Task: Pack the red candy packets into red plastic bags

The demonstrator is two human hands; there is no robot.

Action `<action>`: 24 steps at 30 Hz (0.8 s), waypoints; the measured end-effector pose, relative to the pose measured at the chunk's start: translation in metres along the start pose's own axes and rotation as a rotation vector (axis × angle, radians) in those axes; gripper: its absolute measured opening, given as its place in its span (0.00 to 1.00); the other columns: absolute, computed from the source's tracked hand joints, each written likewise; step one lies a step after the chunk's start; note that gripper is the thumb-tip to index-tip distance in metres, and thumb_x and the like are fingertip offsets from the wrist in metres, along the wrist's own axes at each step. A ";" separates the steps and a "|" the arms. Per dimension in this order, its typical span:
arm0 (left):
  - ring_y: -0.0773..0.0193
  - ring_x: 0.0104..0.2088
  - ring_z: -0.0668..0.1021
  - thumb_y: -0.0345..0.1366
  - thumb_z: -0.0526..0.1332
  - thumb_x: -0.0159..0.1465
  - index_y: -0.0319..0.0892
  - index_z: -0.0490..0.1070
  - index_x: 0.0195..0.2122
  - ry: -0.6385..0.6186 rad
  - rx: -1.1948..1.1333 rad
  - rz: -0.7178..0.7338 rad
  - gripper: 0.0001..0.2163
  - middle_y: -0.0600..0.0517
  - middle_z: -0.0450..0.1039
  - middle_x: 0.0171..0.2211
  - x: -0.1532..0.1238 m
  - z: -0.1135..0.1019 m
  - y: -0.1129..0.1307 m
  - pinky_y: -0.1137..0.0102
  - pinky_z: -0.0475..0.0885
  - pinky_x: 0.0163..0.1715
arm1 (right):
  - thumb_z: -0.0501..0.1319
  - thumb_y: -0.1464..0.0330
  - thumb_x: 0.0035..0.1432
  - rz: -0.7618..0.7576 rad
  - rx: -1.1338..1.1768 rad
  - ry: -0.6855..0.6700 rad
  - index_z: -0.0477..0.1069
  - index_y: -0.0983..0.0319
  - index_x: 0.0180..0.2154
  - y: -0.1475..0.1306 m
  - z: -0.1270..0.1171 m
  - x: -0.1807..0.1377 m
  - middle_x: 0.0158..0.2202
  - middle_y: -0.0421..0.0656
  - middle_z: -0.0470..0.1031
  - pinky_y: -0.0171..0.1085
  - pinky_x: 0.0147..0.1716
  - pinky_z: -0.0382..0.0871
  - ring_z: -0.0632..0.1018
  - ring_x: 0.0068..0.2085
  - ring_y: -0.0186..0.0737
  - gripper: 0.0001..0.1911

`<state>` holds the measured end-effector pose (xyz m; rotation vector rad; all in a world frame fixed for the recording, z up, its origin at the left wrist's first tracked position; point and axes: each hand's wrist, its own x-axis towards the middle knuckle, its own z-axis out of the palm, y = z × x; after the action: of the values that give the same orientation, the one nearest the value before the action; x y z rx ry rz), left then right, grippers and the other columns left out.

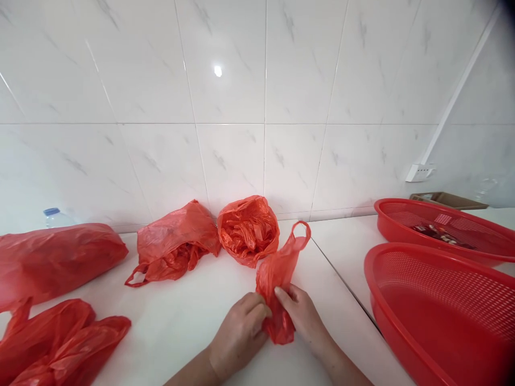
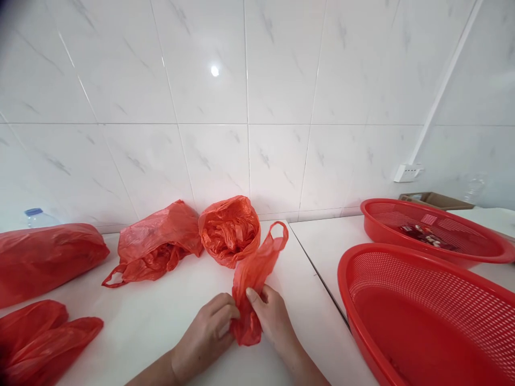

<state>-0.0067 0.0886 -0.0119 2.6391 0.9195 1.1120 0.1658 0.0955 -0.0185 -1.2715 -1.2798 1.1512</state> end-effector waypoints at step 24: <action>0.62 0.33 0.76 0.24 0.53 0.61 0.42 0.68 0.35 -0.123 0.242 0.230 0.07 0.48 0.73 0.32 0.006 -0.008 0.025 0.69 0.73 0.33 | 0.58 0.63 0.53 0.019 0.195 -0.330 0.66 0.62 0.25 -0.046 -0.023 -0.017 0.22 0.34 0.66 0.30 0.24 0.55 0.64 0.24 0.30 0.10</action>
<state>0.0031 0.0712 0.0064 3.0355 0.7866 0.9192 0.1841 0.0782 0.0295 -0.9791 -1.3545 1.5061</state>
